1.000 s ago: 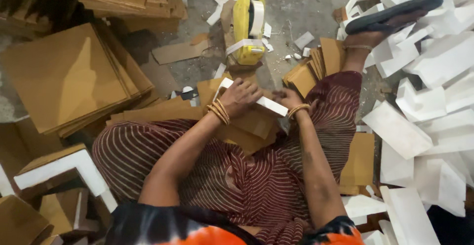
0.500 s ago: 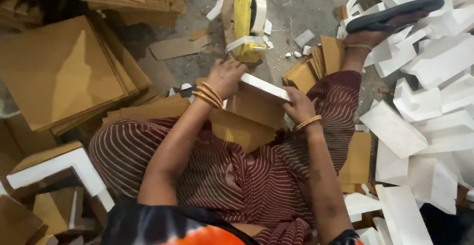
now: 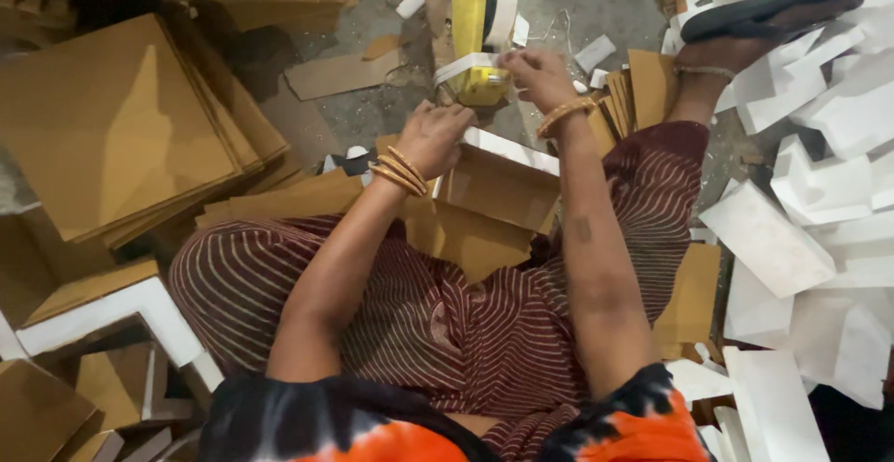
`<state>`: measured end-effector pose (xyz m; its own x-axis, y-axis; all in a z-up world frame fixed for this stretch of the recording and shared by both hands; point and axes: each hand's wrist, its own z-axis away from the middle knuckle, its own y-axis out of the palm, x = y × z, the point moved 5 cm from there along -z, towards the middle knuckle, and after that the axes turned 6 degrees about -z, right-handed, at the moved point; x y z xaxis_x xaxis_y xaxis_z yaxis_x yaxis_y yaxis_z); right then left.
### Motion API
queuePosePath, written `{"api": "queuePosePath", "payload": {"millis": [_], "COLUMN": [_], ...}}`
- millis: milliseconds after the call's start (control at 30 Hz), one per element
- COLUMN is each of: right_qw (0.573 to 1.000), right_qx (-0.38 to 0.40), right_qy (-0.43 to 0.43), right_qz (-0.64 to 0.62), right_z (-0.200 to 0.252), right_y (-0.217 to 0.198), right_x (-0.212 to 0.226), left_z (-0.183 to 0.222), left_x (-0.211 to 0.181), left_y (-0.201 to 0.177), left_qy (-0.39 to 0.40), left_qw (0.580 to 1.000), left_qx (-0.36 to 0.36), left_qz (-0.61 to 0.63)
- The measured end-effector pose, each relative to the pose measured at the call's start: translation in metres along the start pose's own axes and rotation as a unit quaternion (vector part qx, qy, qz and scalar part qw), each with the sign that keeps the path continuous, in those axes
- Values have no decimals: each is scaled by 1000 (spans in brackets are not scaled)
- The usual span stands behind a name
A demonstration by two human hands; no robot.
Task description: The person sits on the floor and repeatedly assembles small cardboard boxes by inserting white foam inserts and sealing the flaps with a handheld tape dispenser. The person handles multiple boxes one at a time, placing finished units aside.
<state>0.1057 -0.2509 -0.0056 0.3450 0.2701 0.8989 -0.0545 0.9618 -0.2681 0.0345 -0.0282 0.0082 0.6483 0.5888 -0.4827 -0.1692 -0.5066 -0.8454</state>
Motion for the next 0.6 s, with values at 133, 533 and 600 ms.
{"api": "queuePosePath", "payload": {"millis": [133, 533, 600], "right_qw": [994, 980, 980], "right_qx": [-42, -40, -30], "right_qy": [-96, 31, 23], "right_qz": [-24, -193, -196], "right_z": [21, 130, 116], "right_y": [5, 68, 69], "right_x": [7, -104, -114], "left_z": [-4, -5, -4], "left_x": [3, 28, 32], "left_y": [3, 36, 41], "left_qy": [-16, -91, -98], "left_qw": [1000, 989, 982], "left_qx": [-1, -15, -23], "left_qz": [4, 118, 158]}}
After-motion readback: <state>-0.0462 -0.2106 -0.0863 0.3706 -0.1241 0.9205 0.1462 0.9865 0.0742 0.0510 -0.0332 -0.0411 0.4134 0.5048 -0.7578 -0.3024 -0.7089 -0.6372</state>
